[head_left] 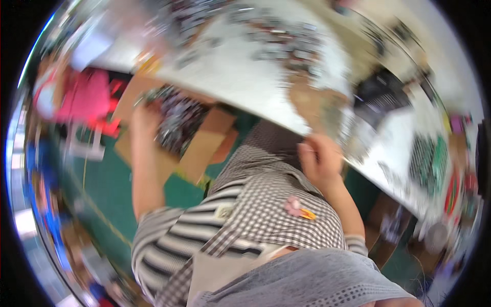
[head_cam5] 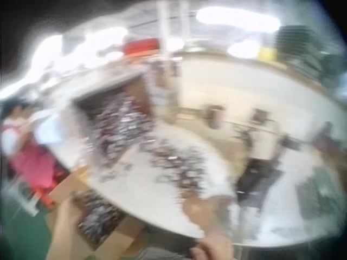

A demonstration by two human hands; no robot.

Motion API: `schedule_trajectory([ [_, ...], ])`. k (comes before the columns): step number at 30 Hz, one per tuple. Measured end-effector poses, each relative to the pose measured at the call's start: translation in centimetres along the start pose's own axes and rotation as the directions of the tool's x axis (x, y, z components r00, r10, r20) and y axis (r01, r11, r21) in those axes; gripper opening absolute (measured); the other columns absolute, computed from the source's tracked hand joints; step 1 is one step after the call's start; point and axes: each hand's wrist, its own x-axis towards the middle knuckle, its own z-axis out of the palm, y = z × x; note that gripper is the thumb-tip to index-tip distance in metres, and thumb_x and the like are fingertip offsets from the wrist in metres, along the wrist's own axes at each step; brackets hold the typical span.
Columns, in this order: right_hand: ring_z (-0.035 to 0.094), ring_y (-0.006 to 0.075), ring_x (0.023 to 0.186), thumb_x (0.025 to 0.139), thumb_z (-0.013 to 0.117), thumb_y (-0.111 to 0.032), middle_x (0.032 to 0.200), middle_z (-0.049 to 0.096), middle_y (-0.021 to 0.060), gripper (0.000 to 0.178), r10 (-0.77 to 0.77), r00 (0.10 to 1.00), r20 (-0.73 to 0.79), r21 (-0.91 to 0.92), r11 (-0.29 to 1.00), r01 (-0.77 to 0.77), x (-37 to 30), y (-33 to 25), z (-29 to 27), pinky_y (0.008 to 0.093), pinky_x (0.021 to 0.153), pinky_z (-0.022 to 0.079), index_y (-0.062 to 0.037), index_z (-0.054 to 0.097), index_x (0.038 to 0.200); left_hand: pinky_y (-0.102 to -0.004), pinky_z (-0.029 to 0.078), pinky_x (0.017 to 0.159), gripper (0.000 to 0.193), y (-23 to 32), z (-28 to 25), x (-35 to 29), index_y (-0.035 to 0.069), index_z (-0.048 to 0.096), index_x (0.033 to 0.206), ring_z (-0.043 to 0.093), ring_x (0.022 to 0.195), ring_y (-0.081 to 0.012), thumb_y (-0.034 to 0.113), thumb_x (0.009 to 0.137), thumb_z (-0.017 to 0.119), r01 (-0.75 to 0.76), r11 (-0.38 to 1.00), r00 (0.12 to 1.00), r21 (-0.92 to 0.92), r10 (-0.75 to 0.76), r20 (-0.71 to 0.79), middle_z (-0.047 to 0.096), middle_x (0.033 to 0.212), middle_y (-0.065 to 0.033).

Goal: The person connects wires from small round components to circuit boards by hand and stacks the assembled circuit boards.

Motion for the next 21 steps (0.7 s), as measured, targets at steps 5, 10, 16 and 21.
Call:
schedule_trajectory([
  [5, 0.058, 0.0259, 0.057, 0.075, 0.069, -0.004, 0.065, 0.056, 0.0084, 0.019, -0.032, 0.971, -0.237, -0.098, 0.995, 0.009, -2.1, 1.1, -2.6, 0.0357, 0.051, 0.046, 0.0011, 0.057, 0.088, -0.0448, 0.048, 0.088, 0.038, 1.4, -1.3, 3.7, -0.003, 0.054, 0.117, 0.057, 0.106, -0.0295, 0.018, 0.089, 0.041, 0.125, 0.915, 0.938, 0.384, 0.017, -0.345, 0.060, 0.113, -0.0173],
  [10, 0.057, 0.0231, 0.057, 0.077, 0.067, 0.001, 0.069, 0.058, 0.0109, 0.021, 0.087, 0.779, -0.621, -0.465, 0.759, -0.455, -5.9, 5.3, -10.8, 0.0346, 0.052, 0.046, 0.0008, 0.057, 0.095, -0.0387, 0.043, 0.091, 0.037, -7.0, 11.9, -5.5, -0.010, 0.044, 0.120, 0.053, 0.103, -0.0276, 0.013, 0.091, 0.049, -0.819, 0.285, 0.510, 0.498, 0.759, 0.404, 0.052, 0.115, -0.0184],
  [16, 0.058, 0.0319, 0.082, 0.078, 0.068, -0.011, 0.083, 0.061, 0.0129, 0.020, 0.094, 0.699, -0.709, -0.689, 0.119, -0.715, -12.1, 10.6, -20.9, 0.0413, 0.069, 0.047, -0.0014, 0.060, 0.094, -0.0273, 0.043, 0.086, 0.029, -17.8, 21.0, -17.2, -0.003, 0.047, 0.118, 0.051, 0.095, -0.0163, -0.003, 0.090, 0.051, -0.761, 0.615, 0.343, 0.208, 0.110, 0.933, 0.052, 0.109, -0.0095],
  [21, 0.058, 0.0329, 0.083, 0.080, 0.063, -0.007, 0.081, 0.060, 0.0134, 0.008, 0.233, 0.794, -0.561, -0.741, 0.285, -0.608, -14.6, 12.3, -22.2, 0.0433, 0.071, 0.047, -0.0026, 0.060, 0.087, -0.0231, 0.044, 0.064, 0.016, -22.3, 24.9, -20.5, -0.001, 0.057, 0.103, 0.054, 0.072, -0.0125, -0.002, 0.087, 0.055, -0.783, 0.615, 0.056, 0.089, -0.072, 0.996, 0.058, 0.090, -0.0081],
])
